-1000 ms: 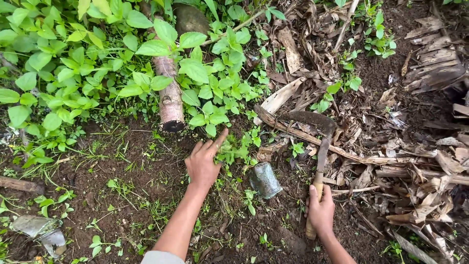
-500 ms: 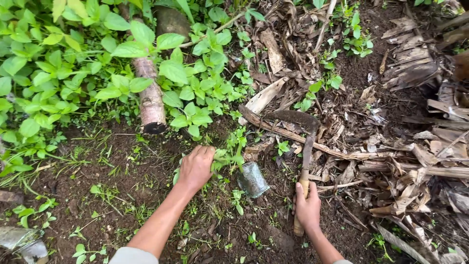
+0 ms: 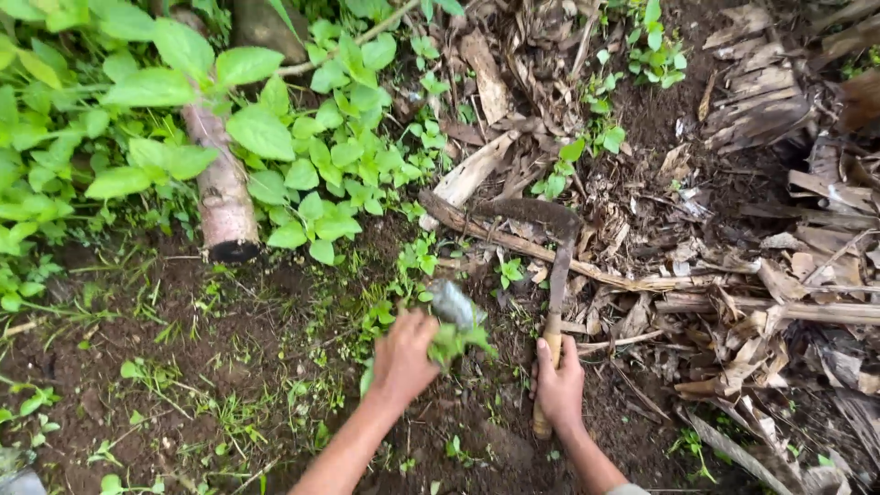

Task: The person uses a sickle to cut weeds and uproot small plants from the soil in a garden area. They repeatedly swing the tool to sever stems and then pull the vegetation by hand, clearing a patch of ground near existing plants and debris.

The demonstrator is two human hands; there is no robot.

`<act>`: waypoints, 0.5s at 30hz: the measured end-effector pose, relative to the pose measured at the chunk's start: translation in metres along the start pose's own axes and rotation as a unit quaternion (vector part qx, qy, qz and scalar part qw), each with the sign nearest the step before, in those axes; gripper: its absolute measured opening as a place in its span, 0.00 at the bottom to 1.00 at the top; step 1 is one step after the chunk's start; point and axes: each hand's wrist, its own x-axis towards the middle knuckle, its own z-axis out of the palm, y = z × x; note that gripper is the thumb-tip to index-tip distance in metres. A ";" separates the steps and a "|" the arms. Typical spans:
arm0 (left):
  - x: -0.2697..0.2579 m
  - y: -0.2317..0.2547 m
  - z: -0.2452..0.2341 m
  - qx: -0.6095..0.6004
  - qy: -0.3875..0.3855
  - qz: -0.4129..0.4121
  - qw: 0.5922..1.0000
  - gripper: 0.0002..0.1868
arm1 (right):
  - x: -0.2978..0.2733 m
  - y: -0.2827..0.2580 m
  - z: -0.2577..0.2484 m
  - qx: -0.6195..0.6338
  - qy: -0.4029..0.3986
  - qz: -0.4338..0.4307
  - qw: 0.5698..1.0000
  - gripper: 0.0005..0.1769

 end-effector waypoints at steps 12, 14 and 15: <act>0.082 0.017 -0.034 0.000 0.179 -0.198 0.964 0.56 | 0.000 -0.009 0.001 0.016 -0.002 -0.012 1.000 0.08; 0.084 0.004 -0.017 -0.019 0.209 -0.194 0.958 0.35 | -0.004 -0.016 0.001 0.006 0.010 -0.015 1.000 0.09; 0.079 0.000 -0.016 -0.016 0.213 -0.195 0.957 0.35 | -0.004 -0.015 0.001 0.007 0.006 -0.017 1.000 0.09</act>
